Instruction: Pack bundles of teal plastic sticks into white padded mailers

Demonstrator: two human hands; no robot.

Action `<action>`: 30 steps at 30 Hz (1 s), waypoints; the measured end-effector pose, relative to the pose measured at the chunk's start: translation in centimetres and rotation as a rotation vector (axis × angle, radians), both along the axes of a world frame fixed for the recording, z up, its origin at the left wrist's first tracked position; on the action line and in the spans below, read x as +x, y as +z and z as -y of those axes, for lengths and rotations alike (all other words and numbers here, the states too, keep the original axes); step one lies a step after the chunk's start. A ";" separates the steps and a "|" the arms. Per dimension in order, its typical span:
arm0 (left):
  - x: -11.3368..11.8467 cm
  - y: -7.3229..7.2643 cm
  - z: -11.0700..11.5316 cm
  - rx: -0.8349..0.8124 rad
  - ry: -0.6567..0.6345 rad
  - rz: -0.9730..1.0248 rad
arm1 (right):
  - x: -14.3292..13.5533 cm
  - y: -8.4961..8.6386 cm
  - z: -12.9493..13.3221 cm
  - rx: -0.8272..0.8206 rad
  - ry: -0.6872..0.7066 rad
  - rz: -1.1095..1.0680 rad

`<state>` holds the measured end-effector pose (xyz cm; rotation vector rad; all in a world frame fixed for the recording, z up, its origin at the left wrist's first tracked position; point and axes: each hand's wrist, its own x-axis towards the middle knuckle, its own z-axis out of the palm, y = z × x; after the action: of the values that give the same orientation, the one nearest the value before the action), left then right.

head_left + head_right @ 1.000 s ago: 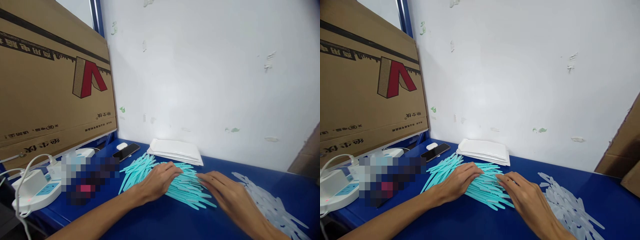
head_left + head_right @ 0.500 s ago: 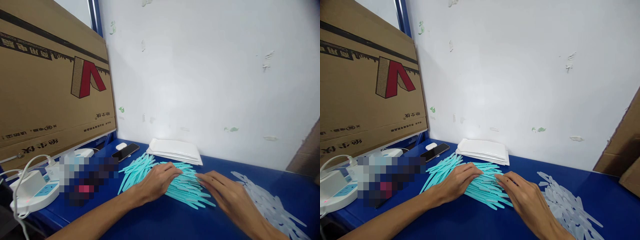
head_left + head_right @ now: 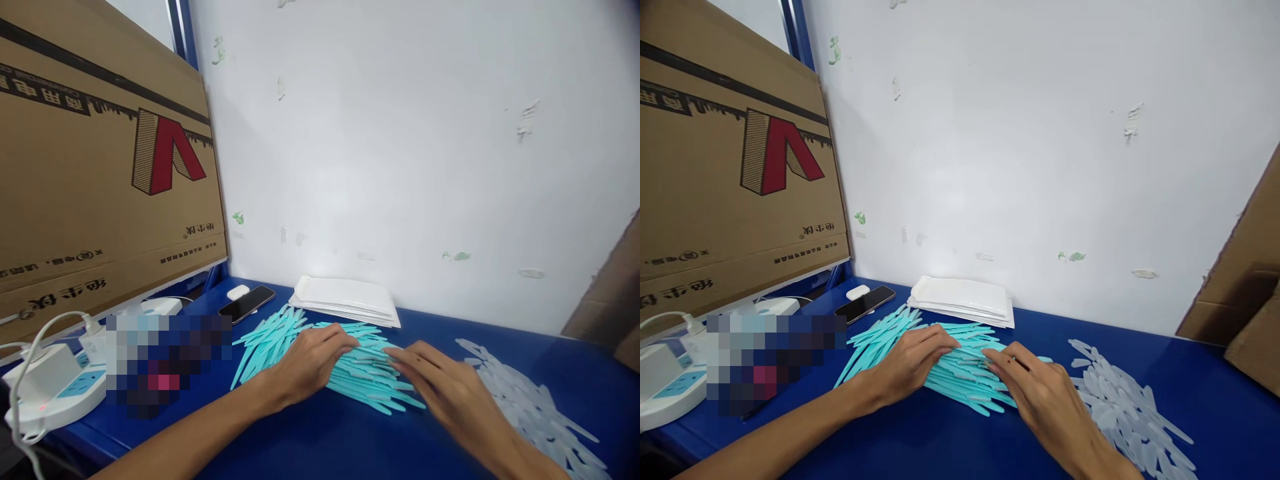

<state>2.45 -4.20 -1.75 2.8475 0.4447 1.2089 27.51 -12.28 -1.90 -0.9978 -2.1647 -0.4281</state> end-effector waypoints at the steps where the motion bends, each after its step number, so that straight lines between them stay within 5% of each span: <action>1: 0.0 0.0 0.0 -0.003 -0.005 0.002 | -0.1 0.0 0.0 0.002 0.002 -0.003; 30: -0.1 -0.6 0.5 0.020 0.010 -0.034 | 0.3 0.1 0.2 -0.004 -0.041 0.043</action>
<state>2.31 -4.71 -2.32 2.8899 0.4508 1.1745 27.84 -12.51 -1.77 -1.0460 -2.1874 -0.4687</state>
